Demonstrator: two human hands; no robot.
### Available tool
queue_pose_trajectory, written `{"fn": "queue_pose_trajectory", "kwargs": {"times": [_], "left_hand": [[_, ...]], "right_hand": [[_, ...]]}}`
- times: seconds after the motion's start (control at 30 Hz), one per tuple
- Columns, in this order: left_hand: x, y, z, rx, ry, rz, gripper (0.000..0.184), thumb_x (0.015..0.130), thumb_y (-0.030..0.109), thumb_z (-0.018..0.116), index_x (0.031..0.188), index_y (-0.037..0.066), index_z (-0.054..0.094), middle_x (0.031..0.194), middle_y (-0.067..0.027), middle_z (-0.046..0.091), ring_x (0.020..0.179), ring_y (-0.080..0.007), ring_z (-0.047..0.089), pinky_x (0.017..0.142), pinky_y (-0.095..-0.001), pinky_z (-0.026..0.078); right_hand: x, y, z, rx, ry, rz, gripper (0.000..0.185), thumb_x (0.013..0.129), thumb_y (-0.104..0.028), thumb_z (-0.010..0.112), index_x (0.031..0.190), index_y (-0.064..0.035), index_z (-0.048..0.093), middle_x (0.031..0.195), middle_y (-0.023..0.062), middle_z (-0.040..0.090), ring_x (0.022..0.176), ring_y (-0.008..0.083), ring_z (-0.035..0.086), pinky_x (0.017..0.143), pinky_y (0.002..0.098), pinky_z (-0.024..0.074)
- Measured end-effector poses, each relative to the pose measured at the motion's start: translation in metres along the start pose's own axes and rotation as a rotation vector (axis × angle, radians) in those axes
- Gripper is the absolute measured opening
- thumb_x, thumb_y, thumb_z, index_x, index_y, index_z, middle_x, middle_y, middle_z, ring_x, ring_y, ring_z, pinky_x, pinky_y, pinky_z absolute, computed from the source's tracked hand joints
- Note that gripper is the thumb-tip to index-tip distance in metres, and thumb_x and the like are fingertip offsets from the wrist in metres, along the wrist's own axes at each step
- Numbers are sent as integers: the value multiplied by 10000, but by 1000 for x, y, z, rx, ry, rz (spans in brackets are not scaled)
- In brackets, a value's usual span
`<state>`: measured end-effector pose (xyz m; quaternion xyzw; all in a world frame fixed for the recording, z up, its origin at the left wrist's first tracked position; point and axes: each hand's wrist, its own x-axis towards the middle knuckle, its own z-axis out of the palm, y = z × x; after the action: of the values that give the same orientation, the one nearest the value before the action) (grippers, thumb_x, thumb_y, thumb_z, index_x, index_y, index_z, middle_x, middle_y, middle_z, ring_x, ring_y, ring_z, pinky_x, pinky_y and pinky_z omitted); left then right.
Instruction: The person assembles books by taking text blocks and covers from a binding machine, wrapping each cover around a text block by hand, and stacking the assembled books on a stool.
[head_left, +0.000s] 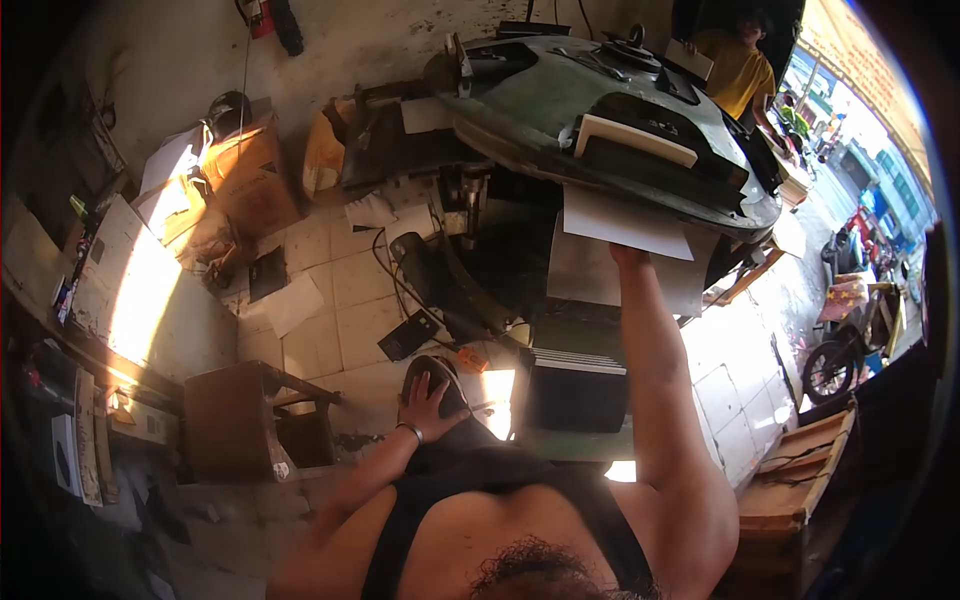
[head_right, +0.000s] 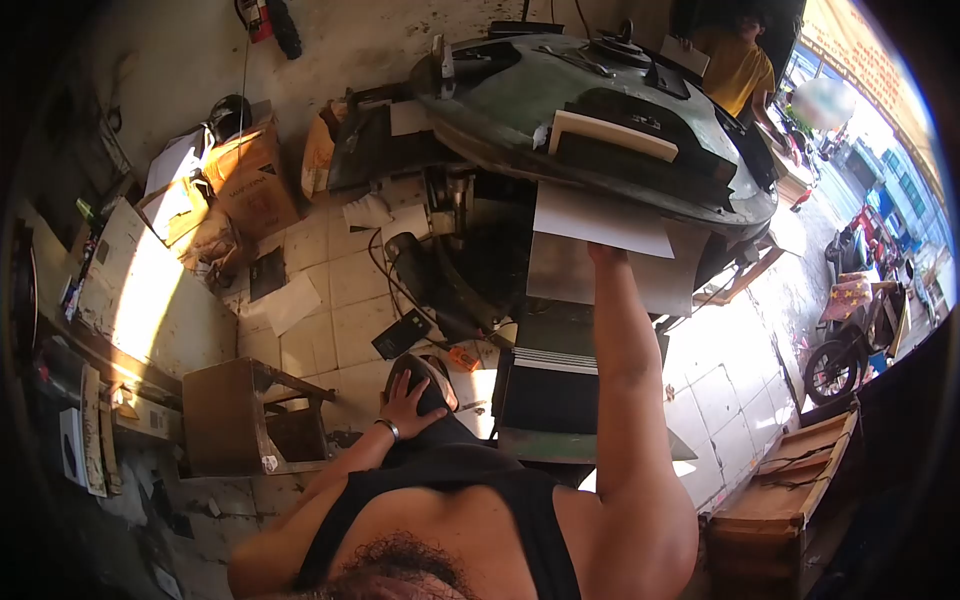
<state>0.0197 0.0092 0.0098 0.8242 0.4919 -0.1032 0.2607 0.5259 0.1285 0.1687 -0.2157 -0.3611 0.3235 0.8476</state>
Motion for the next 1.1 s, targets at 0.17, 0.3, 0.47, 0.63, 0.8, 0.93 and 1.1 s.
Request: {"fn": "queue_pose_trajectory", "kwargs": {"times": [0.17,0.3,0.47,0.63,0.8,0.93,1.1], "left_hand": [[0,7,-3,-11,6,-8,1043,799,886,503,1623,289,275,1724,-127,-14,1588,-326,-36,1229,-624,81],[-1,2,-2,-40,30,4,1032,801,878,513,1615,282,297,1723,-128,4,1586,-334,-13,1228,-626,81],[-1,5,0,-54,85,14,978,818,834,557,1588,263,362,1717,-141,39,1579,-354,35,1236,-602,106],[6,-5,14,-63,137,46,932,835,776,608,1572,248,393,1712,-152,65,1575,-358,64,1242,-557,164],[6,-14,17,-99,151,82,925,832,776,603,1573,267,386,1713,-133,83,1579,-333,64,1224,-611,158],[3,-5,12,-24,135,40,904,843,762,600,1570,266,390,1713,-130,89,1578,-334,66,1223,-607,166],[-2,-1,5,-40,152,53,861,867,676,658,1570,257,392,1707,-134,109,1574,-334,101,1237,-528,222]], "right_hand": [[19,-4,-62,435,-82,171,503,1055,-391,515,1464,-101,480,1464,111,526,1334,302,514,1122,465,446],[12,-26,-54,155,-101,-14,499,1080,-358,458,1508,-105,420,1485,125,489,1354,312,496,1118,485,456],[-15,-20,-92,104,691,234,440,1066,-177,428,1492,-70,412,1475,146,465,1324,410,503,1069,628,489],[-82,-11,-108,-18,881,356,416,1006,-126,543,1406,-51,455,1374,184,531,1271,399,540,997,573,556],[-134,-46,-66,-675,702,454,439,951,-62,660,1359,-74,499,1248,119,585,1051,257,623,745,422,619],[-145,-108,10,-1077,171,403,328,951,-52,657,1273,-43,595,1071,56,671,852,157,642,711,315,578],[-162,-157,91,-1443,-257,310,299,905,-36,653,1201,-54,684,1041,135,731,962,261,690,867,374,523]]}}
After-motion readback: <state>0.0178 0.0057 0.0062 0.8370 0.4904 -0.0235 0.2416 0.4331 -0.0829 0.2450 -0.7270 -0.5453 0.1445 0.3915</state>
